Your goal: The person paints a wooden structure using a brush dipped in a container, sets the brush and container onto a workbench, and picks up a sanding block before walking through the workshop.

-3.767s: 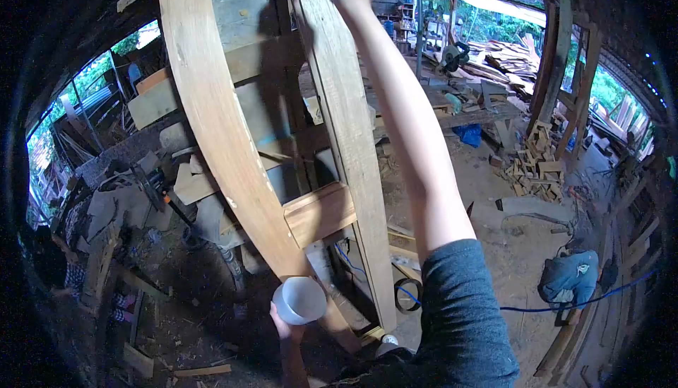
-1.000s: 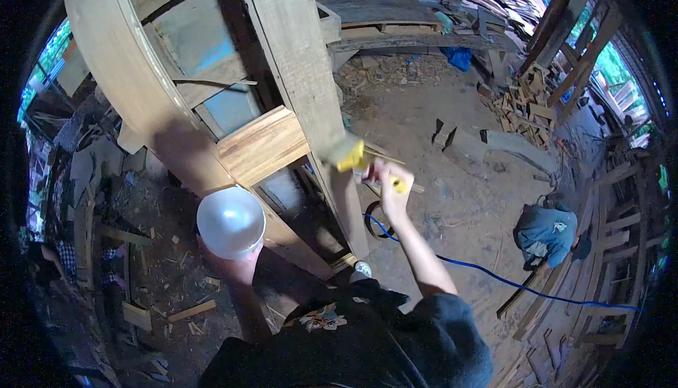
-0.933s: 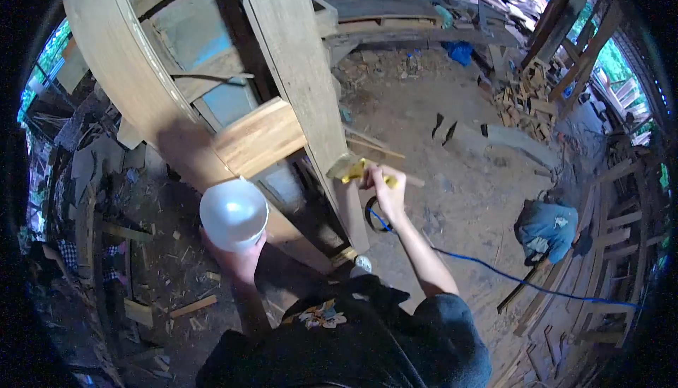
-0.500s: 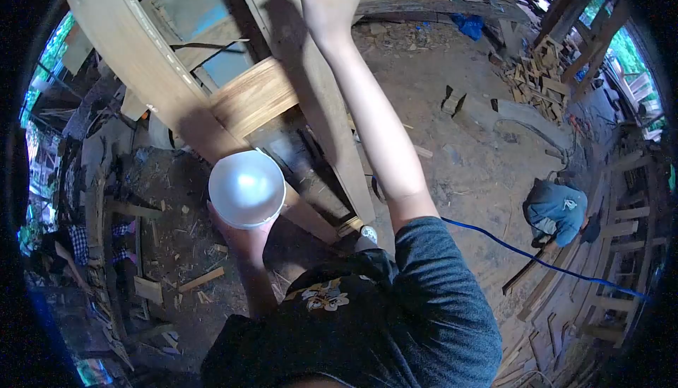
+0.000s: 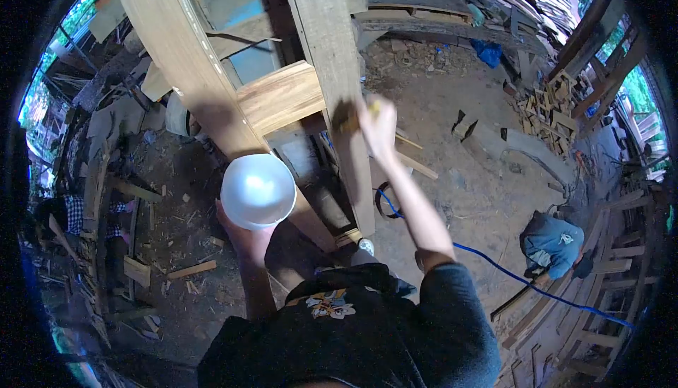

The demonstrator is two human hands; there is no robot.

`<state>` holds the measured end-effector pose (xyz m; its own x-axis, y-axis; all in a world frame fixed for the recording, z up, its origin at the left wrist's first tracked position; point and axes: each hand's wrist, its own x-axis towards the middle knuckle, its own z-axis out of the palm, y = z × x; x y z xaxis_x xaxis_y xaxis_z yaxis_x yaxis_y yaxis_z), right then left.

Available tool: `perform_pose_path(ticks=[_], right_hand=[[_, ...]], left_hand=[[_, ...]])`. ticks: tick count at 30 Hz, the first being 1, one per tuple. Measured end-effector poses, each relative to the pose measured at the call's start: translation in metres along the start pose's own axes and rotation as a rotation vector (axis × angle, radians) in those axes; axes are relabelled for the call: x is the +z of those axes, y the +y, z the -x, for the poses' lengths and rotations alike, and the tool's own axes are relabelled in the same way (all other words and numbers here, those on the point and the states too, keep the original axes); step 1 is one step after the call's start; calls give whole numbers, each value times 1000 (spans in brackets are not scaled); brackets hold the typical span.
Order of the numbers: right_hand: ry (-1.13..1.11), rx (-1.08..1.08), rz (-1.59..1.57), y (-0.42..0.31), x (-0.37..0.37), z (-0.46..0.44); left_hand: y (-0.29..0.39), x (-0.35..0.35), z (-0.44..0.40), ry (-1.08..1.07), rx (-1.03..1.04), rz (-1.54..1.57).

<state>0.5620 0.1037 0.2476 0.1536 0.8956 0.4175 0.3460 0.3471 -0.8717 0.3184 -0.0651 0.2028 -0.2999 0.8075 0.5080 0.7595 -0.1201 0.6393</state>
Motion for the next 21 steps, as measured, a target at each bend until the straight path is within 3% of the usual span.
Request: perform_pose_path(ticks=[4,5,6,7,8,10,12,13,14,17,18,20,21], right_hand=[[109,-373,-106,-141,-20,-85],[147,-520,-334,-161,-17,-105],[114,-488,-339,-199,-28,-115],[290,-817,-430,-213,-22,-135],[210,-813,-690,-229,-14,-144],[319,-915,-703,-233,2,-167],[443,-941,-400,-205,10,-169],[340,-774,-486,-188,10,-152],[452,-619,-415,-150,7,-145],[282,-344,-456,-101,-7,-54],[188,-390,-380,-65,-15,-28],[54,-285,-168,-29,-24,30],[-26,-75,-176,-13,-29,47]], left_hand=[[-25,6,14,-74,38,-98],[-23,7,15,-71,31,-96],[-18,8,15,-112,-248,629],[-13,7,14,-140,-519,1356],[3,3,9,-127,-516,1353],[32,-1,-3,33,-453,747],[28,1,-7,59,-366,605],[22,1,-7,66,-275,461],[15,0,-5,70,-191,312],[-16,7,-5,74,90,-80],[-8,1,-9,74,77,-92],[19,-8,-25,-5,-670,1411],[-5,-5,-25,-39,-890,2036]])
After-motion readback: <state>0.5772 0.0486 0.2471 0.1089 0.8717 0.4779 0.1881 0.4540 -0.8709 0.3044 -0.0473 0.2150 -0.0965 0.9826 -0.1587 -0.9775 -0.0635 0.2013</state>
